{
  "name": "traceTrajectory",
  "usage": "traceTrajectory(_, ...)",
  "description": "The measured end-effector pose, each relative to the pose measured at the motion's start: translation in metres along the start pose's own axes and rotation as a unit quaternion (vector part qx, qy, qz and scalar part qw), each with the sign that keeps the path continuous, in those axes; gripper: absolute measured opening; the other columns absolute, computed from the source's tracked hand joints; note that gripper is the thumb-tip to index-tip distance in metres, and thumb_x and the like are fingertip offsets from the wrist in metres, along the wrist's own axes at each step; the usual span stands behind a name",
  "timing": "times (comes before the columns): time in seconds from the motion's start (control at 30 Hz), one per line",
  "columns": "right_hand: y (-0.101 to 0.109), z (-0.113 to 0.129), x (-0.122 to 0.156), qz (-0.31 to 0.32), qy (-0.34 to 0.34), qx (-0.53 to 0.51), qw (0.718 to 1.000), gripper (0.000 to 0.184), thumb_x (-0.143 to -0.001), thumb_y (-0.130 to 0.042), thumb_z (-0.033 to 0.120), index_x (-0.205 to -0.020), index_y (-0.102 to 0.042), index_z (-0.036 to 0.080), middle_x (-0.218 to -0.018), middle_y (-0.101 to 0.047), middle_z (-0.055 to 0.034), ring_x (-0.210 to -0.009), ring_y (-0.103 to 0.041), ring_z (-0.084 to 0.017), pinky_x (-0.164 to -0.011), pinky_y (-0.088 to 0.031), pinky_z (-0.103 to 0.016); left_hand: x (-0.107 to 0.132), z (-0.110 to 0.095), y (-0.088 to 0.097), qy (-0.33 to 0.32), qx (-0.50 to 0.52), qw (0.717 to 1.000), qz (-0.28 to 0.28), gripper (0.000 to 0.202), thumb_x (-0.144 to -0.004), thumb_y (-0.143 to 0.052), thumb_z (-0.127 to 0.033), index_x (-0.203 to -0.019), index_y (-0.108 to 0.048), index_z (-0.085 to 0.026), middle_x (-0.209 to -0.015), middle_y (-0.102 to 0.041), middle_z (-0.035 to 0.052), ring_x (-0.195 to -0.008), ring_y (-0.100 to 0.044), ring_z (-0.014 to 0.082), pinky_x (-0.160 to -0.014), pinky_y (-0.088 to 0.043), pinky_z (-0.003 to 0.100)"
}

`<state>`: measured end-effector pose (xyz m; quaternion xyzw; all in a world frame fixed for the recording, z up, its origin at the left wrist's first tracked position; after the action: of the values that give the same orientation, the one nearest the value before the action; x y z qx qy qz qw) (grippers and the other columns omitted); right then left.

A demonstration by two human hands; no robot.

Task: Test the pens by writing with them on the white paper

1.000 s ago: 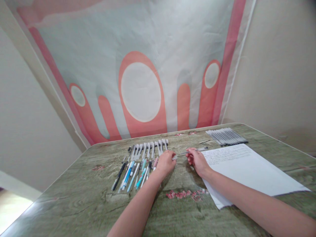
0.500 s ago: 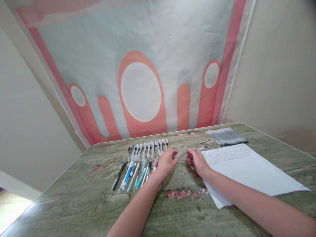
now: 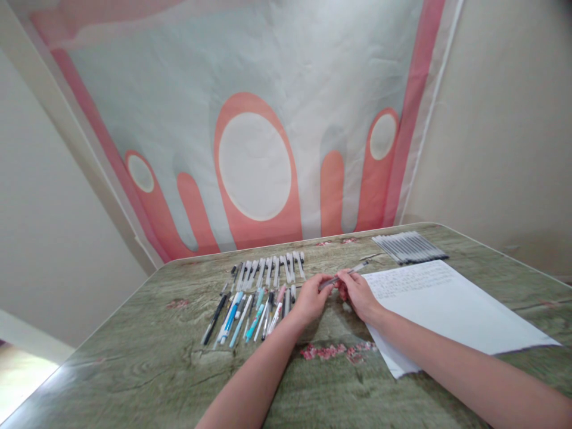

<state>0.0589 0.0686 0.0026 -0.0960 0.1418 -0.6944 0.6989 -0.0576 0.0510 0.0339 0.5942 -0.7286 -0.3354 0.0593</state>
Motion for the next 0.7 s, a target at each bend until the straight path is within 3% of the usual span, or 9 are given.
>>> traceTrajectory(0.17, -0.002, 0.003, 0.001, 0.019, 0.021, 0.017, 0.999, 0.025, -0.07, -0.059, 0.041, -0.065, -0.053, 0.017, -0.049, -0.051, 0.0046, -0.037, -0.037, -0.006, -0.035, -0.027, -0.02, 0.002, 0.0, -0.004, 0.01, 0.079, 0.996, -0.035, 0.022, -0.082, -0.046, -0.028, -0.095, -0.057, -0.013, -0.091, -0.063, 0.006, -0.085, -0.056, 0.0142, -0.08, -0.042, 0.027)
traceTrajectory(0.3, -0.006, 0.005, 0.002, 0.047, 0.031, 0.027, 0.998, 0.025, -0.072, -0.058, 0.041, -0.067, -0.054, 0.017, -0.05, -0.049, 0.0052, -0.037, -0.036, -0.005, -0.036, -0.026, -0.019, 0.002, 0.002, -0.004, 0.021, 0.078, 0.996, -0.047, 0.022, -0.082, -0.045, -0.03, -0.091, -0.057, -0.013, -0.087, -0.062, 0.005, -0.081, -0.056, 0.0136, -0.077, -0.043, 0.027)
traceTrajectory(0.47, -0.005, 0.003, 0.002, 0.042, 0.002, -0.001, 0.999, 0.029, -0.07, -0.057, 0.045, -0.071, -0.056, 0.016, -0.049, -0.05, 0.005, -0.037, -0.038, -0.006, -0.036, -0.028, -0.02, 0.003, -0.003, 0.0, 0.009, 0.015, 0.999, -0.05, 0.019, -0.083, -0.043, -0.027, -0.09, -0.056, -0.015, -0.086, -0.061, 0.0045, -0.08, -0.054, 0.0138, -0.075, -0.042, 0.027)
traceTrajectory(0.6, 0.002, -0.002, -0.001, 0.011, -0.049, -0.062, 0.997, 0.036, -0.073, -0.047, 0.053, -0.073, -0.055, 0.017, -0.04, -0.042, 0.0073, -0.031, -0.032, -0.006, -0.033, -0.025, -0.019, 0.006, -0.009, 0.004, -0.019, -0.061, 0.996, -0.055, 0.016, -0.083, -0.042, -0.024, -0.089, -0.055, -0.016, -0.087, -0.058, 0.0043, -0.084, -0.052, 0.0149, -0.078, -0.04, 0.028)
traceTrajectory(0.7, 0.003, -0.004, -0.001, 0.016, -0.071, -0.1, 0.992, 0.035, -0.075, -0.043, 0.05, -0.071, -0.054, 0.017, -0.039, -0.039, 0.0076, -0.03, -0.029, -0.005, -0.032, -0.023, -0.019, 0.007, -0.01, 0.005, -0.031, -0.085, 0.994, -0.058, 0.016, -0.083, -0.042, -0.023, -0.09, -0.054, -0.016, -0.087, -0.057, 0.0045, -0.084, -0.051, 0.0151, -0.078, -0.04, 0.028)
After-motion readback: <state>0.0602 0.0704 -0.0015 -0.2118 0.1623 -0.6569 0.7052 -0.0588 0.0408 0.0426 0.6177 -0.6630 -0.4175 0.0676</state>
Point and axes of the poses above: each hand's wrist, its own x-axis away from the middle knuckle, its own y-axis out of the back of the hand, z = x × y, the point moved 7 cm from there along -x, towards the middle knuckle
